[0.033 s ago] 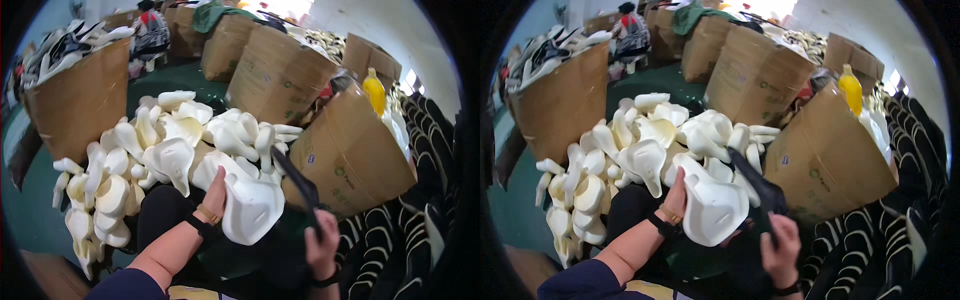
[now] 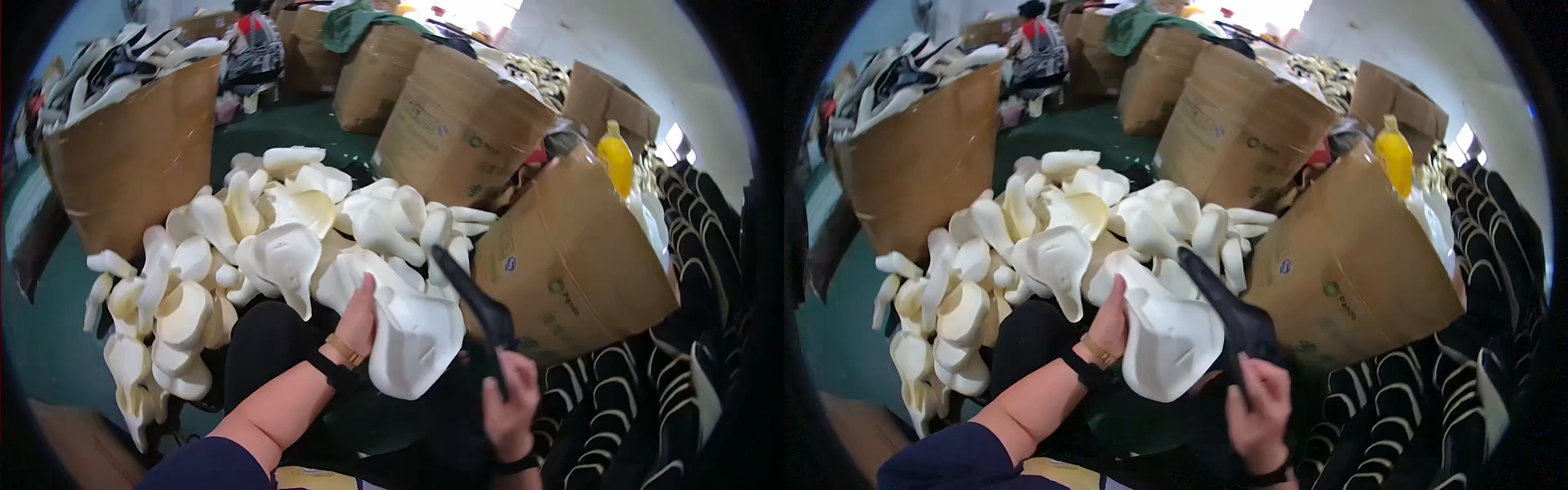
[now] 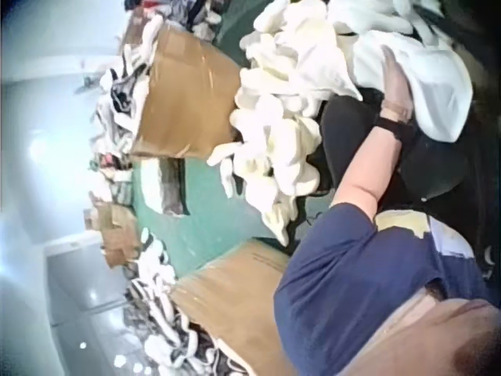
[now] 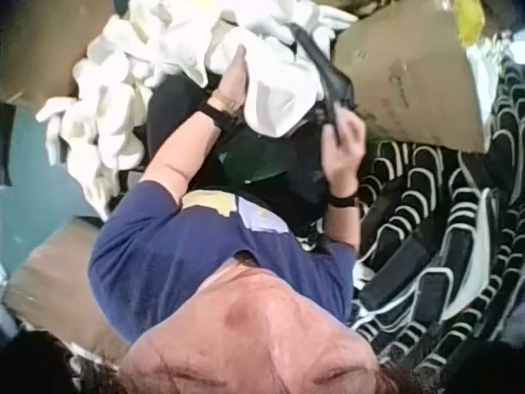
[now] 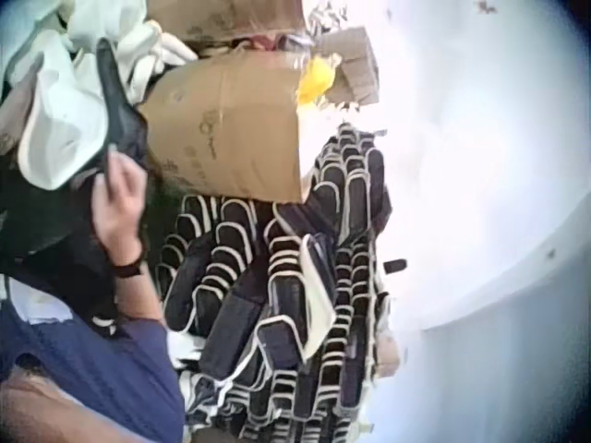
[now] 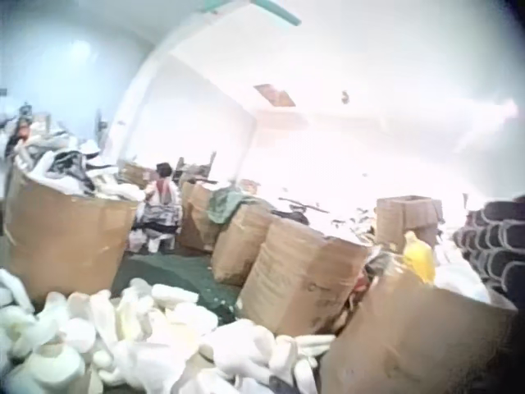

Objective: The recorder is assembling foam padding onto plastic bicycle seat bases using industrial adhesive from a bottle.

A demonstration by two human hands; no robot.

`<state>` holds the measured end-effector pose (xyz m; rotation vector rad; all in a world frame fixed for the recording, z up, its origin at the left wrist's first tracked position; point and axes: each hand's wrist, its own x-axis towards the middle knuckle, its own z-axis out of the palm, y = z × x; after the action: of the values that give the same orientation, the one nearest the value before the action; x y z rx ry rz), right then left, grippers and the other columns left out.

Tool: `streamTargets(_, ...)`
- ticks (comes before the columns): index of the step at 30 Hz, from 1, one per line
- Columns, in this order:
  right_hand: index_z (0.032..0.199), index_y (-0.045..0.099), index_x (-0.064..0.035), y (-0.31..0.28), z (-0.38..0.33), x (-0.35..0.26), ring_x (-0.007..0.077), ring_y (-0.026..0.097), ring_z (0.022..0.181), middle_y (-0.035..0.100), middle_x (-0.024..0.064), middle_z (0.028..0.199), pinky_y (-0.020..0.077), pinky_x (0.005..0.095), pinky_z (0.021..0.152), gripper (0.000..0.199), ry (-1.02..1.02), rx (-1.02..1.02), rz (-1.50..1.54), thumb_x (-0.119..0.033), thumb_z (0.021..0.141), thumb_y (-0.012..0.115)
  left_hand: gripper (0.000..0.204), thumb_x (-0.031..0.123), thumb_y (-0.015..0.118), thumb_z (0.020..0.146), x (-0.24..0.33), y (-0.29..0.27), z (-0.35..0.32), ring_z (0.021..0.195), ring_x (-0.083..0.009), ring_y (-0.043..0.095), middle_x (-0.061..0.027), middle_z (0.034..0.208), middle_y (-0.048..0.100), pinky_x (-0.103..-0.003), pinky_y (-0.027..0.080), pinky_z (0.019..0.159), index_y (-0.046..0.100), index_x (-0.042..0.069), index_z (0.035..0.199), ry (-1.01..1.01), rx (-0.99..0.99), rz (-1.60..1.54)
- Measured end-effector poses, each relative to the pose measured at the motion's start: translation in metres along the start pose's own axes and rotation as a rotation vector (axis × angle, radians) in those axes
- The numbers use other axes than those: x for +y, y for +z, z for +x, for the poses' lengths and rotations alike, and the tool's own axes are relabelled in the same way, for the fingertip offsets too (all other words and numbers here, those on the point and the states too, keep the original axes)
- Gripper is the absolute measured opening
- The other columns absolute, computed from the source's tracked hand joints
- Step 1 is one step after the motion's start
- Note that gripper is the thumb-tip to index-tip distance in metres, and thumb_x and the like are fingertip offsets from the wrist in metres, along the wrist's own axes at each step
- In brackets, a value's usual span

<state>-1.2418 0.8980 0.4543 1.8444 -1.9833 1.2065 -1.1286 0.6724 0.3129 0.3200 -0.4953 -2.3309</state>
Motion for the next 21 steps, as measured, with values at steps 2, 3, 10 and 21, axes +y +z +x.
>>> streamTargets(2, 0.115, 0.066, 0.0004, 0.035, -0.01, -0.015, 0.0299, 0.056, 0.089, 0.058, 0.0136, 0.098, 0.0472, 0.0376, 0.078, 0.046, -0.028, -0.056, -0.218, 0.005, 0.07, 0.067, 0.057, 0.052, 0.044, 0.1, 0.002, 0.008, -0.008, 0.109, -0.0213, 0.059, -0.0091, 0.12, 0.059, -0.037, 0.046, 0.097, 0.043, 0.007, 0.134, 0.093, 0.12, 0.167)
streamTargets(3, 0.114, 0.068, -0.0004, 0.052, -0.016, -0.017, 0.0299, 0.056, 0.089, 0.058, 0.0132, 0.097, 0.0466, 0.038, 0.076, 0.046, -0.042, -0.041, -0.234, 0.004, 0.068, 0.068, 0.059, 0.052, 0.044, 0.1, -0.002, 0.004, -0.006, 0.109, -0.0206, 0.057, -0.0091, 0.123, 0.056, -0.036, 0.046, 0.096, 0.038, 0.007, 0.137, 0.156, 0.141, 0.243)
streamTargets(10, 0.117, 0.068, -0.0044, 0.095, -0.024, -0.02, 0.0287, 0.056, 0.092, 0.057, 0.0092, 0.1, 0.0444, 0.0399, 0.083, 0.052, -0.115, -0.129, -0.253, -0.003, 0.065, 0.072, 0.092, 0.052, 0.053, 0.096, -0.002, 0.005, -0.015, 0.129, -0.0243, 0.04, -0.0178, 0.144, 0.034, -0.038, 0.034, 0.108, -0.002, 0.0, 0.148, 0.069, 0.124, 0.152)
streamTargets(21, 0.115, 0.068, -0.003, 0.104, -0.026, -0.03, 0.0284, 0.055, 0.09, 0.056, 0.0095, 0.099, 0.0442, 0.039, 0.08, 0.049, -0.134, -0.152, -0.231, -0.001, 0.066, 0.071, 0.085, 0.062, 0.054, 0.09, 0.011, 0.011, -0.029, 0.124, -0.0209, 0.042, -0.0133, 0.136, 0.041, -0.037, 0.039, 0.103, 0.018, 0.008, 0.145, 0.062, 0.085, 0.179)
